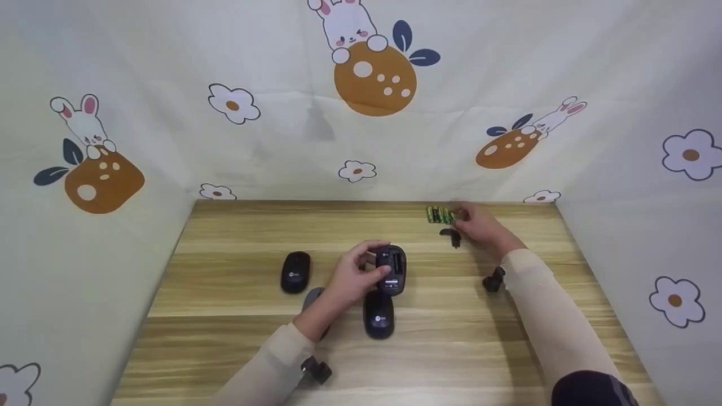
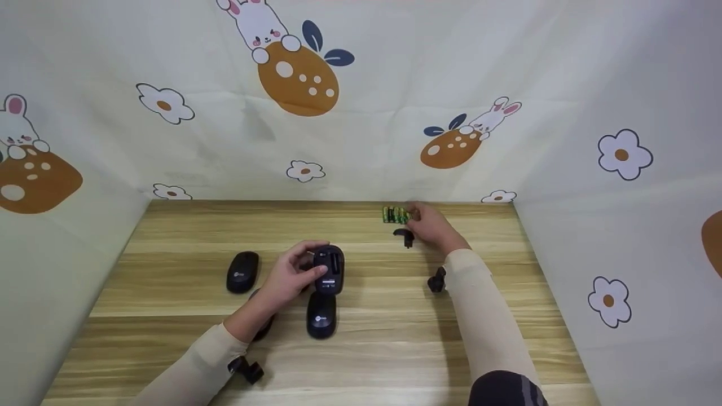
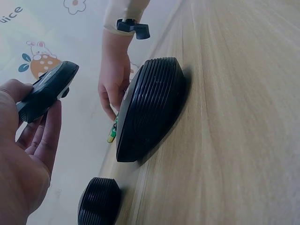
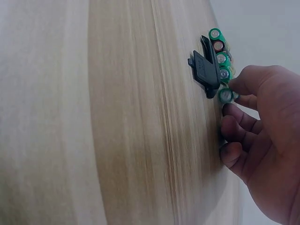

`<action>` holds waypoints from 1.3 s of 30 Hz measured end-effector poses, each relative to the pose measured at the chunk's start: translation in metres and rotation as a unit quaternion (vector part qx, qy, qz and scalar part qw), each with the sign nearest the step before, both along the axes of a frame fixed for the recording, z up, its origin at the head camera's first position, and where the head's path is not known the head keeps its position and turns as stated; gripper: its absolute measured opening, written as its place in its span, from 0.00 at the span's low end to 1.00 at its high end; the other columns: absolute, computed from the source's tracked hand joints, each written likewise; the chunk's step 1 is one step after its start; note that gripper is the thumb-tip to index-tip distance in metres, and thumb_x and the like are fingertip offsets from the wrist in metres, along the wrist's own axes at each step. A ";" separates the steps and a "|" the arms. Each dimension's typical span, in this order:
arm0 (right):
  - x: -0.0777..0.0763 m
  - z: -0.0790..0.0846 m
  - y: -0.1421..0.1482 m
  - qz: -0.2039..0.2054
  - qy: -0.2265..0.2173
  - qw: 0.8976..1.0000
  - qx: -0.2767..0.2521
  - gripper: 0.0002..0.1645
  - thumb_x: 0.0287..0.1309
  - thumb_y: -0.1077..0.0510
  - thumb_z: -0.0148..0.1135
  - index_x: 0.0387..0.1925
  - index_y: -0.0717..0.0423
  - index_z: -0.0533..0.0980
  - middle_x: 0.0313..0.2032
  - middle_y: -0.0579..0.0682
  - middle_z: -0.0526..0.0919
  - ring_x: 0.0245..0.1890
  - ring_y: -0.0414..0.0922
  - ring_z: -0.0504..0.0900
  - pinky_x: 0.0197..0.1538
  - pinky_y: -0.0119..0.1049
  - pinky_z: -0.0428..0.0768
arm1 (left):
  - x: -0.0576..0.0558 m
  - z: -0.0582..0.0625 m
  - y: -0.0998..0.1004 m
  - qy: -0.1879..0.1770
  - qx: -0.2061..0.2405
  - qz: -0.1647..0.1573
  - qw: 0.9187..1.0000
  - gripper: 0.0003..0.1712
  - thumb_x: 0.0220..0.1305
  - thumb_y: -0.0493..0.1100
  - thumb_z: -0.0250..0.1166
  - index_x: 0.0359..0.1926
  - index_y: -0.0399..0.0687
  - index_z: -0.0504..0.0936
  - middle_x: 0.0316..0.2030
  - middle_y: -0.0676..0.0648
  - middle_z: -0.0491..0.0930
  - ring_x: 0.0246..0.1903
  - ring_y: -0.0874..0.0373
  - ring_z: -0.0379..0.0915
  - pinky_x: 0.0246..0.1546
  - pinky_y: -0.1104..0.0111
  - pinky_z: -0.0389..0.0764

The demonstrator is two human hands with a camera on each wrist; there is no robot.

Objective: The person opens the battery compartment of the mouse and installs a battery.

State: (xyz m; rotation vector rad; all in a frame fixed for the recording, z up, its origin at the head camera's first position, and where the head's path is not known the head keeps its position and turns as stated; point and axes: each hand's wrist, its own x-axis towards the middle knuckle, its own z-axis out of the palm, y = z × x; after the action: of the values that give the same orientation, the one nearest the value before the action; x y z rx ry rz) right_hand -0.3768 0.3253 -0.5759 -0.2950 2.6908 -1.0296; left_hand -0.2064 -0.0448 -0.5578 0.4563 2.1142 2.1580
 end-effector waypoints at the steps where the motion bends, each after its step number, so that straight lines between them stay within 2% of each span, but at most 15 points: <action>1: 0.000 0.000 0.001 0.000 -0.002 1.000 -0.002 0.28 0.76 0.62 0.59 0.73 0.60 0.75 0.53 0.60 0.79 0.51 0.55 0.77 0.54 0.47 0.78 | 0.000 0.000 0.000 0.000 0.000 0.000 1.000 0.28 0.69 0.35 0.77 0.68 0.46 0.85 0.56 0.40 0.80 0.45 0.43 0.84 0.41 0.58 0.95; 5: 0.000 0.000 0.003 -0.011 -0.017 1.000 -0.008 0.24 0.76 0.62 0.61 0.69 0.61 0.76 0.53 0.59 0.80 0.52 0.54 0.77 0.55 0.46 0.78 | 0.000 0.000 0.000 -0.001 0.003 -0.002 1.000 0.28 0.69 0.35 0.77 0.68 0.47 0.85 0.55 0.40 0.81 0.45 0.42 0.84 0.41 0.58 0.95; 8: 0.000 0.001 0.004 -0.023 -0.031 0.999 -0.017 0.22 0.75 0.62 0.62 0.67 0.59 0.76 0.52 0.58 0.79 0.50 0.53 0.77 0.52 0.44 0.78 | 0.000 0.000 0.000 -0.003 0.006 -0.002 1.000 0.28 0.69 0.35 0.77 0.68 0.47 0.85 0.55 0.40 0.81 0.45 0.43 0.84 0.41 0.58 0.95; 10: 0.000 0.002 0.005 -0.021 -0.025 0.999 -0.018 0.22 0.74 0.63 0.63 0.65 0.60 0.75 0.51 0.58 0.79 0.49 0.53 0.77 0.50 0.43 0.77 | 0.000 0.001 0.000 -0.004 0.007 -0.002 1.000 0.28 0.69 0.35 0.77 0.68 0.47 0.85 0.55 0.40 0.81 0.44 0.46 0.84 0.41 0.57 0.95; 17: -0.001 -0.002 0.009 0.004 0.049 0.999 -0.020 0.18 0.69 0.66 0.64 0.58 0.62 0.75 0.42 0.55 0.80 0.43 0.52 0.76 0.46 0.44 0.76 | -0.002 -0.001 0.001 0.000 0.011 -0.003 1.000 0.27 0.70 0.35 0.77 0.68 0.43 0.84 0.50 0.41 0.84 0.43 0.42 0.82 0.38 0.64 0.93; 23: 0.006 -0.003 0.009 -0.013 0.046 0.997 -0.067 0.19 0.69 0.67 0.63 0.60 0.62 0.76 0.45 0.56 0.80 0.44 0.52 0.77 0.47 0.42 0.77 | -0.001 -0.001 0.002 0.008 0.007 0.000 1.000 0.27 0.69 0.35 0.77 0.68 0.43 0.84 0.52 0.41 0.82 0.44 0.37 0.83 0.39 0.63 0.93; 31: 0.022 0.007 -0.004 -0.015 0.056 0.994 -0.094 0.22 0.69 0.66 0.61 0.63 0.62 0.75 0.47 0.55 0.78 0.47 0.52 0.79 0.48 0.42 0.77 | -0.001 0.000 0.002 -0.005 0.010 -0.002 1.000 0.28 0.69 0.35 0.77 0.69 0.44 0.84 0.50 0.36 0.84 0.43 0.40 0.83 0.38 0.59 0.95; 37: 0.031 0.017 -0.019 0.001 0.059 0.983 -0.172 0.22 0.65 0.73 0.58 0.60 0.69 0.72 0.44 0.56 0.75 0.32 0.46 0.78 0.31 0.31 0.78 | -0.001 0.002 0.002 -0.014 0.012 0.000 1.000 0.29 0.69 0.35 0.77 0.69 0.45 0.84 0.44 0.40 0.87 0.43 0.38 0.82 0.37 0.58 0.95; 39: 0.034 0.020 -0.025 0.007 0.059 0.978 -0.199 0.21 0.64 0.75 0.57 0.59 0.71 0.71 0.43 0.56 0.74 0.31 0.44 0.76 0.28 0.29 0.76 | -0.002 0.002 0.002 -0.020 0.016 -0.001 1.000 0.29 0.68 0.35 0.77 0.69 0.45 0.84 0.43 0.41 0.88 0.42 0.39 0.82 0.37 0.57 0.95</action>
State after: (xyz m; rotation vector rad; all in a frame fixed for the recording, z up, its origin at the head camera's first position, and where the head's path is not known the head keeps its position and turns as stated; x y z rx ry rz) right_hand -0.3428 0.3006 -0.5554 -0.4591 2.5572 -1.5900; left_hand -0.2084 -0.0432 -0.5555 0.4151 2.0609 2.1841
